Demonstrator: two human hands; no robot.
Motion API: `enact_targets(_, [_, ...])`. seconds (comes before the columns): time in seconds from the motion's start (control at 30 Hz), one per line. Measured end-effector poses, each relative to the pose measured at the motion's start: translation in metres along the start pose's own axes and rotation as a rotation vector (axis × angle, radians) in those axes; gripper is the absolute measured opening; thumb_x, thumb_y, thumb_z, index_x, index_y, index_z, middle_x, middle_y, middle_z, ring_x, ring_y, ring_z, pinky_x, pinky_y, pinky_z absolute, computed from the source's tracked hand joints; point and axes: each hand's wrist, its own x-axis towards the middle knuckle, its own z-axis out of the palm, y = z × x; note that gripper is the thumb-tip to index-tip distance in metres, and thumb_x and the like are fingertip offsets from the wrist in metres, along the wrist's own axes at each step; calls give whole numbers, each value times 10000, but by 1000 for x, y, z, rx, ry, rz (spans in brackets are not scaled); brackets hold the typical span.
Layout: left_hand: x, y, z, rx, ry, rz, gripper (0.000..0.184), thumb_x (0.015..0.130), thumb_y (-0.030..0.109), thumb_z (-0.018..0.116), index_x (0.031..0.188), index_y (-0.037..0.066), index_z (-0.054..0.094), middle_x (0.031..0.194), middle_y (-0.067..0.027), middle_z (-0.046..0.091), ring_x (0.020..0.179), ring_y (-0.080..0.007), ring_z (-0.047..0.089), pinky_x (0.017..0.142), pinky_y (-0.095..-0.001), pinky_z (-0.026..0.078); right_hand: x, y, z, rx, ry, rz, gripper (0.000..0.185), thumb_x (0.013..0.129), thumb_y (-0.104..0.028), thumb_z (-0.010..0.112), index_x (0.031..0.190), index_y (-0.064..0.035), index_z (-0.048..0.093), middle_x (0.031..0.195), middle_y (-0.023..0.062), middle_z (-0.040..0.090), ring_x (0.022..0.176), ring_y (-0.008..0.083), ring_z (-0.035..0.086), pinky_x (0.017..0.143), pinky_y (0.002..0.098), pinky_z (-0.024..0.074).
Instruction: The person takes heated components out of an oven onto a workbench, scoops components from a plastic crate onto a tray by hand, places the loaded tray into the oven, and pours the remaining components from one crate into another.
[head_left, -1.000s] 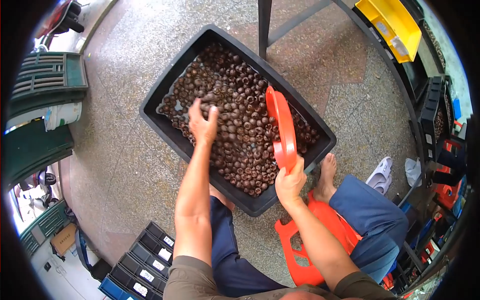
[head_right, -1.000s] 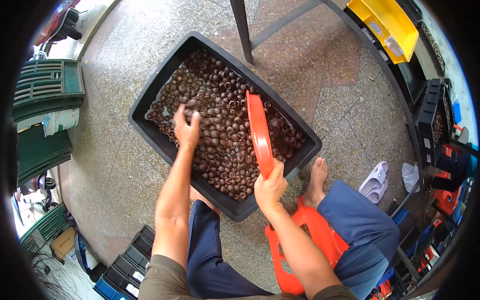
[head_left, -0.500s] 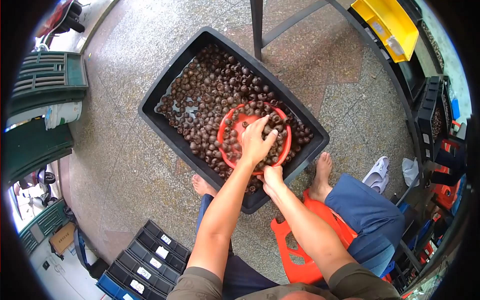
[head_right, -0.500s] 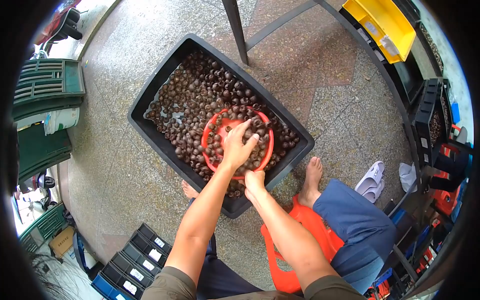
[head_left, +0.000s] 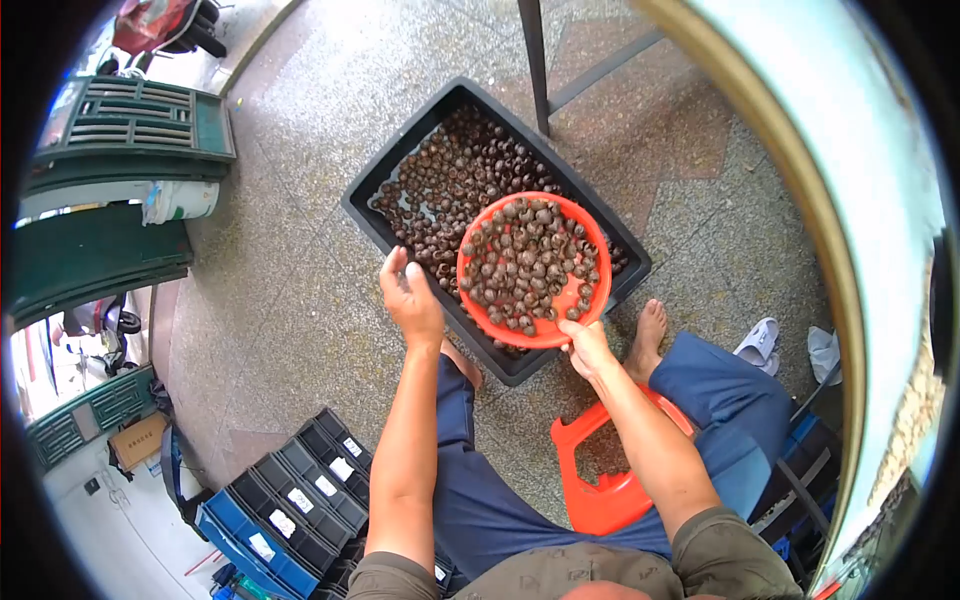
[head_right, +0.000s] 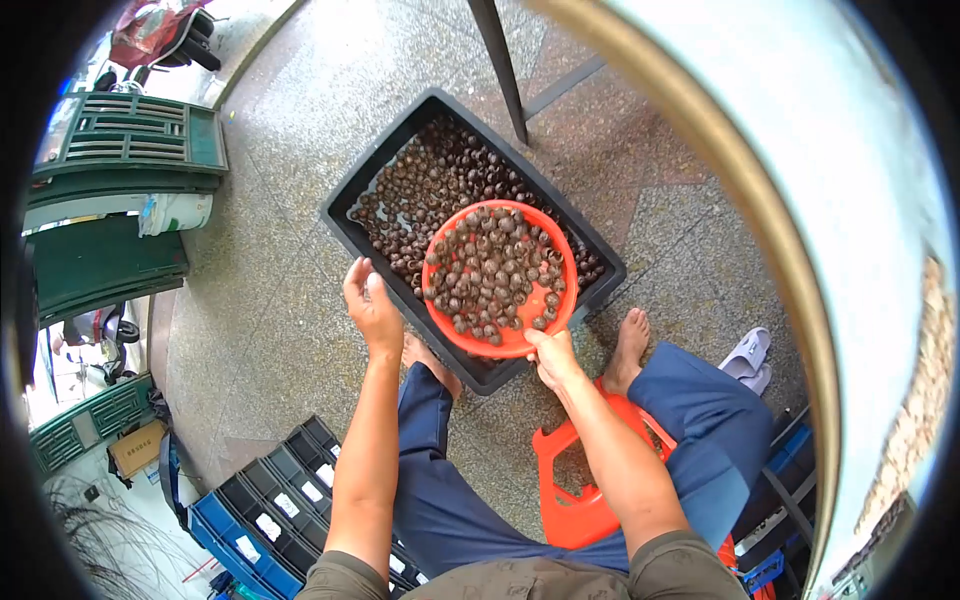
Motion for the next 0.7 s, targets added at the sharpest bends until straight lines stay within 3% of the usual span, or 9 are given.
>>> enact_targets(0.17, [-28,67,-51,-305,169,-144,363,1058,185,462,1373,5,471,1268,-155,603,1121,-214,604,989,-347,467,-116,-60,-5,-107,-35,17,148,866,23,610,989,-44,660,850,20,678,586,96,577,427,249,397])
enact_targets(0.3, [-55,138,-89,-396,221,-271,383,1072,260,434,1391,49,467,1285,-135,613,1060,-194,638,910,-305,472,-239,-108,-15,-92,-80,84,291,827,66,593,1108,-7,605,872,43,657,552,111,562,412,247,398])
enact_targets(0.5, [-81,223,-115,-449,190,-153,416,1069,307,430,1403,60,456,1269,-138,622,1046,-203,636,929,-339,474,-402,-167,-55,-70,-162,47,325,814,86,578,1131,19,595,878,79,675,543,116,590,418,237,430])
enact_targets(0.7, [-114,303,-72,-575,31,-108,452,1059,333,449,1410,49,446,1259,-134,614,1038,-222,613,954,-363,460,-528,-212,-98,63,-91,-156,309,811,85,566,1110,28,622,850,93,686,538,110,602,420,230,443])
